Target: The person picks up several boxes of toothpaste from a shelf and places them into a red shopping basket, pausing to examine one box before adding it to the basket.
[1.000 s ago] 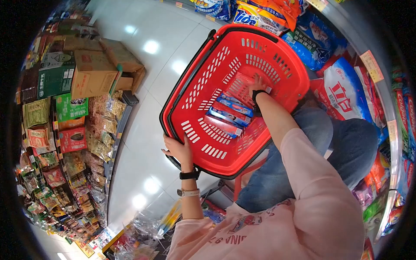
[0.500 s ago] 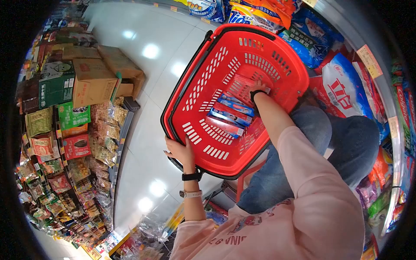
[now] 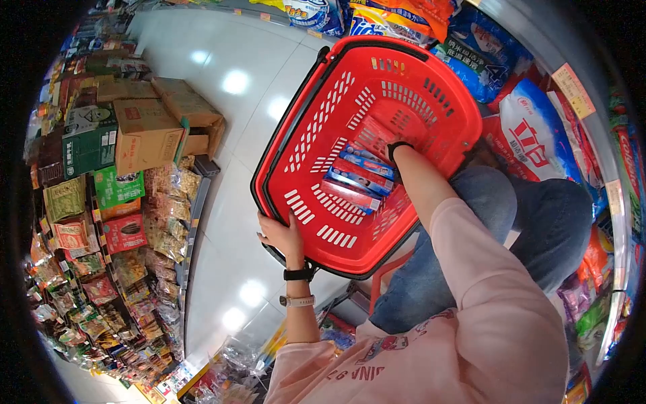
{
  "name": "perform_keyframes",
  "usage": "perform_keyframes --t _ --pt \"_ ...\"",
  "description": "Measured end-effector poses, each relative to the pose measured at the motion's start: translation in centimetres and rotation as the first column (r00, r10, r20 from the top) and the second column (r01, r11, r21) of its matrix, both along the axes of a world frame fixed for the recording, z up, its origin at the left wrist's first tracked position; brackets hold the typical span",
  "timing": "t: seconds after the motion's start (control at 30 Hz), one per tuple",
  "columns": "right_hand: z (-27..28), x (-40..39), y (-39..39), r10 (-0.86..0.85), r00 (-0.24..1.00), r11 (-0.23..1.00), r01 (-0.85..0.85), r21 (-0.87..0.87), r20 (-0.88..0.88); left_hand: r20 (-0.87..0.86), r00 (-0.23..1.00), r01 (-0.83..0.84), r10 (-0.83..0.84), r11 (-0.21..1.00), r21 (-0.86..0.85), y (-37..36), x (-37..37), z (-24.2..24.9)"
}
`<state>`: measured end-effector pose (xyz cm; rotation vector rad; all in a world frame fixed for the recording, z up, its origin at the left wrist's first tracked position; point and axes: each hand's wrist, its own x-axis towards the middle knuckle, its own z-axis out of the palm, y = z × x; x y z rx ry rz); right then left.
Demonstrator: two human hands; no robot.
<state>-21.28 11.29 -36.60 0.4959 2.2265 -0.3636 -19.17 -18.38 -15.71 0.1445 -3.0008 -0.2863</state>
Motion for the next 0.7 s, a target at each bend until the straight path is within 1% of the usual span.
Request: perform_keyframes --t 0.03,0.07,0.1,0.13,0.17,0.2,0.23,0.27,0.3,0.33,0.4,0.43,0.47,0.57,0.6,0.63,0.7 --pt "-1.9 -0.4 0.4 -0.094 0.995 0.992 0.096 -0.083 0.025 -0.001 1.000 0.000 0.000 1.000 0.000 0.1 -0.1 0.0" --pt "-2.4 -0.7 0.7 -0.185 0.981 0.968 0.192 -0.163 0.058 0.000 1.000 0.000 0.000 1.000 0.000 0.1 -0.2 0.0" --pt "-2.8 -0.6 0.7 -0.186 0.981 0.968 0.193 -0.163 0.057 0.000 1.000 0.000 0.000 1.000 0.000 0.2 -0.3 0.1" --pt "-2.2 -0.6 0.7 -0.139 0.988 0.965 0.118 -0.235 -0.074 -0.001 1.000 0.003 -0.003 1.000 0.000 0.4 -0.3 0.4" --pt "-1.5 -0.7 0.7 -0.100 0.973 0.955 0.035 -0.293 -0.208 0.034 0.999 -0.004 0.004 1.000 0.010 0.6 -0.4 0.7" --pt "-0.6 -0.7 0.7 -0.103 0.972 0.957 0.038 -0.287 -0.214 0.066 0.998 -0.010 0.008 1.000 0.024 1.0 -0.5 1.1" --pt "1.7 -0.7 0.6 -0.162 0.948 0.963 0.091 -0.254 -0.275 0.057 0.998 -0.005 0.003 0.999 0.034 1.1 -0.6 1.1" --pt "2.8 -0.9 0.5 -0.217 0.916 0.964 0.146 -0.223 -0.339 0.046 0.999 -0.001 0.000 1.000 0.027 1.0 -0.7 0.8" --pt "4.0 -1.5 0.2 -0.293 0.897 0.952 0.244 -0.184 -0.331 0.033 0.999 0.003 -0.003 1.000 0.022 0.8 -0.8 0.6" --pt "0.3 -2.4 0.4 -0.175 0.923 0.982 0.138 -0.130 -0.343 0.020 1.000 0.014 -0.014 0.999 0.043 0.5 -0.9 0.5" --pt "-6.8 -4.3 0.9 0.066 0.929 0.997 -0.075 -0.011 -0.363 0.078 0.997 0.008 -0.012 0.998 0.056 0.2 -0.8 0.1" --pt "-5.7 -5.0 0.6 0.118 0.934 0.989 -0.141 -0.044 -0.337 0.069 0.998 -0.002 -0.001 0.999 0.033 0.1 -0.8 -0.3" --pt "-3.4 -5.4 -0.3 0.161 0.936 0.975 -0.200 -0.095 -0.314 0.055 0.998 -0.006 0.005 1.000 0.017 0.2 -1.0 -0.6" --pt "0.9 -6.5 -0.3 0.275 0.925 0.904 -0.342 -0.257 -0.264 0.001 1.000 0.014 -0.014 1.000 -0.009 0.5 -1.3 -0.6" --pt "7.9 -5.8 0.3 0.373 0.911 0.866 -0.410 -0.287 -0.176 -0.023 1.000 0.006 -0.006 1.000 -0.026 0.6 -1.4 -0.7" --pt "6.8 -6.7 0.5 0.337 0.906 0.827 -0.416 -0.379 -0.258 -0.022 1.000 0.002 -0.003 1.000 -0.016 0.9 -1.4 -0.4" --pt "14.1 -4.9 1.9 0.182 0.950 0.771 -0.297 -0.564 -0.253 -0.024 1.000 -0.007 0.007 1.000 -0.017 1.0 -1.3 -0.4"
